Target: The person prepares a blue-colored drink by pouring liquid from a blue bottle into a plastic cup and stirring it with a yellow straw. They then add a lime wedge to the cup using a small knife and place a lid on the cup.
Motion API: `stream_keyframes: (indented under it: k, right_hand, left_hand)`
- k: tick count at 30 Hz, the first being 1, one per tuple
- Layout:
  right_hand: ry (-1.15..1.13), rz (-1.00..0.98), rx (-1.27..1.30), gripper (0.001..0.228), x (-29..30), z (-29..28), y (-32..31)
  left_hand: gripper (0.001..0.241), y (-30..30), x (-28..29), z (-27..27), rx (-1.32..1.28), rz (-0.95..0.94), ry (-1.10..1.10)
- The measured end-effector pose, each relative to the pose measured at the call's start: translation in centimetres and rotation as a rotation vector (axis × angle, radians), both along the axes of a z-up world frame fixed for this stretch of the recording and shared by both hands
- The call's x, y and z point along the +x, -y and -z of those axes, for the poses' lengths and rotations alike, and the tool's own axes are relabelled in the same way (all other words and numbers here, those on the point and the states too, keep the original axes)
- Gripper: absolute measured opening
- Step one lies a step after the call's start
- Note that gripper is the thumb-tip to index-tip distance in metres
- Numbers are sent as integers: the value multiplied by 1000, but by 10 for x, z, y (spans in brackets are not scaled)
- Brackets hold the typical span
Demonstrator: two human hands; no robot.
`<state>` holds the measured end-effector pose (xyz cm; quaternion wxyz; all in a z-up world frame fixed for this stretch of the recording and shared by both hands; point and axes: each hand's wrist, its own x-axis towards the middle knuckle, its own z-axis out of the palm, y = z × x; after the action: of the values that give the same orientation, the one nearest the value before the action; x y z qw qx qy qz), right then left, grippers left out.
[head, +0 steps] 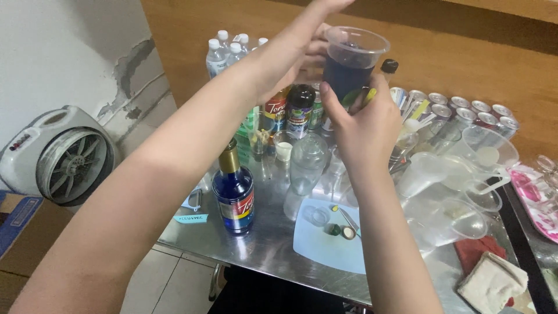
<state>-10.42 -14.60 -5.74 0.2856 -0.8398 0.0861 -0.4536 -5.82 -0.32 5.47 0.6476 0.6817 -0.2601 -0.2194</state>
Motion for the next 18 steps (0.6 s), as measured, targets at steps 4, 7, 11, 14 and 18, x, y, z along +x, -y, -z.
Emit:
stream_keyframes:
  k: [4, 7, 11, 14, 18]
  right_hand:
    - [-8, 5, -25, 47, -2, -2, 1]
    - [4, 14, -49, 46, -1, 1, 1]
    - [-22, 40, -25, 49, 2, 4, -2]
    - [-30, 38, -31, 51, 2, 6, -5]
    - [-1, 82, -96, 56, 7, 13, -3]
  left_hand:
    - [120, 0, 28, 10, 86, -52, 297]
    - [98, 1, 33, 4, 66, -90, 553]
    - [80, 10, 33, -12, 492, -263, 706]
    - [83, 17, 27, -22, 669, -244, 871]
    - [69, 25, 19, -31, 846, -209, 902]
